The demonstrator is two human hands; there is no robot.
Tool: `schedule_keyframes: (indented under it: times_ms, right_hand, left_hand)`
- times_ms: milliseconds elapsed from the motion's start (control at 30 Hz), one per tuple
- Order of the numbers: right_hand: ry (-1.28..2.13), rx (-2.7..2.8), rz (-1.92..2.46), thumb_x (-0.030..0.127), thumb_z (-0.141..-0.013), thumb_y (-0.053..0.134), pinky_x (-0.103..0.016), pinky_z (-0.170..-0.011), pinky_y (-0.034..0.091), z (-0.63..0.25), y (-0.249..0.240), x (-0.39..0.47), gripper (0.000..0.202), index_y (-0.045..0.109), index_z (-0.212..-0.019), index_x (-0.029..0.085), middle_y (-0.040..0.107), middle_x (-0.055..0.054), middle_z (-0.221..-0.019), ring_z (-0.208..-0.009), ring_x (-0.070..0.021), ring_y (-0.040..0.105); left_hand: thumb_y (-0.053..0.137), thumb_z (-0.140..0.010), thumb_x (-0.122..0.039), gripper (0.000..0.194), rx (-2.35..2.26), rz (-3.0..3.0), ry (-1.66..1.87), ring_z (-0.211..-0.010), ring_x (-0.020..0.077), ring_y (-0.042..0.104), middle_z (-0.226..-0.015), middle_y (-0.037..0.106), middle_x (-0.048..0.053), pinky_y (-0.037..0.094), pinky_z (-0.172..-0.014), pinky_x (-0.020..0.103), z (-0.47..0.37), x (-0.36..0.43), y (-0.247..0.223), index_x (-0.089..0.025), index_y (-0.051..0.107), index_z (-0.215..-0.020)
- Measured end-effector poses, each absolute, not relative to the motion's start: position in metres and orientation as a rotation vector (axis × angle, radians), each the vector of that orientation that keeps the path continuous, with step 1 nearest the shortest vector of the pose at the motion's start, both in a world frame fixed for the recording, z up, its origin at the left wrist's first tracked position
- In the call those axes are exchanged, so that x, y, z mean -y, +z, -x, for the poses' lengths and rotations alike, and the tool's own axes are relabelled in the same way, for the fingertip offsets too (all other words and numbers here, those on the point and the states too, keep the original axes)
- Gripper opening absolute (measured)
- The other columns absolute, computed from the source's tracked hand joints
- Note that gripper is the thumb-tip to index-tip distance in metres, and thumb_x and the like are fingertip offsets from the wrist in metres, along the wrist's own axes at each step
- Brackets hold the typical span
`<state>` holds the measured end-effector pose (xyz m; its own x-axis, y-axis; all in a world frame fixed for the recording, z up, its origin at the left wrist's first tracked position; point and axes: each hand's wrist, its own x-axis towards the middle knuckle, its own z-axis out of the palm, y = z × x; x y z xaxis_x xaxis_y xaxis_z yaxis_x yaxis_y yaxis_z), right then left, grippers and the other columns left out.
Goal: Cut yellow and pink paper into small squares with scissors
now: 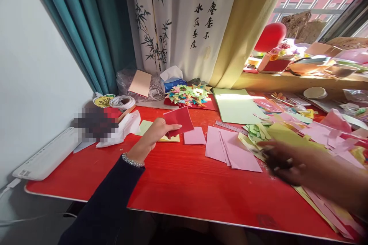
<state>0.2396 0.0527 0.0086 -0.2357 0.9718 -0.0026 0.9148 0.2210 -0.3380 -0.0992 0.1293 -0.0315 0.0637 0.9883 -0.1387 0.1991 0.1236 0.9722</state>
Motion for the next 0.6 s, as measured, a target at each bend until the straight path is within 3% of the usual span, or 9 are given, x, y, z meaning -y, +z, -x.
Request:
schedule_keyframes:
  times_ms: [133, 300, 433, 533, 600]
  right_hand:
    - [0.886, 2.618, 1.612, 0.011, -0.074, 0.053, -0.029, -0.072, 0.047, -0.171, -0.020, -0.040, 0.039, 0.057, -0.111, 0.024, 0.065, -0.005, -0.099, -0.085, -0.0205, 0.062]
    - [0.996, 2.749, 1.485, 0.009, -0.075, 0.050, -0.033, -0.081, 0.046, -0.142, -0.031, -0.038, 0.044, 0.054, -0.118, 0.016, 0.056, -0.013, -0.112, -0.096, -0.0232, 0.059]
    - [0.982, 2.720, 1.298, 0.018, -0.071, 0.060, -0.034, -0.087, 0.044, -0.146, -0.023, -0.049, 0.047, 0.056, -0.118, 0.019, 0.056, -0.011, -0.115, -0.107, -0.0257, 0.053]
    - [0.978, 2.374, 1.390, 0.033, -0.080, 0.052, -0.031, -0.072, 0.049, -0.141, -0.018, -0.068, 0.028, 0.061, -0.104, 0.020, 0.065, -0.008, -0.089, -0.083, -0.0214, 0.062]
    - [1.024, 2.031, 1.435, 0.043, -0.083, 0.048, -0.028, -0.056, 0.048, -0.132, -0.018, -0.083, 0.034, 0.056, -0.105, 0.019, 0.064, -0.005, -0.076, -0.065, -0.0177, 0.063]
  left_hand:
    - [0.075, -0.057, -0.036, 0.032, -1.468, -1.300, 1.020, -0.046, 0.0086, 0.047, -0.048, 0.053, -0.003, 0.031, -0.042, 0.020, 0.103, -0.135, -0.034, -0.015, 0.051, -0.051]
    - [0.078, -0.052, -0.036, 0.037, -1.513, -1.275, 1.114, -0.041, 0.0075, 0.042, -0.044, 0.044, -0.008, 0.025, -0.038, 0.020, 0.105, -0.136, -0.034, -0.017, 0.047, -0.053]
    - [0.077, -0.055, -0.035, 0.031, -1.355, -1.299, 0.975, -0.047, 0.0085, 0.047, -0.050, 0.054, -0.004, 0.033, -0.045, 0.020, 0.095, -0.131, -0.034, -0.014, 0.054, -0.056]
    - [0.075, -0.059, -0.035, 0.026, -1.210, -1.309, 0.915, -0.054, 0.0103, 0.052, -0.058, 0.061, -0.001, 0.038, -0.052, 0.022, 0.083, -0.124, -0.033, -0.013, 0.061, -0.062]
    - [0.074, -0.061, -0.035, 0.025, -1.154, -1.325, 0.928, -0.054, 0.0101, 0.051, -0.057, 0.060, -0.002, 0.038, -0.053, 0.022, 0.074, -0.120, -0.033, -0.013, 0.062, -0.062]
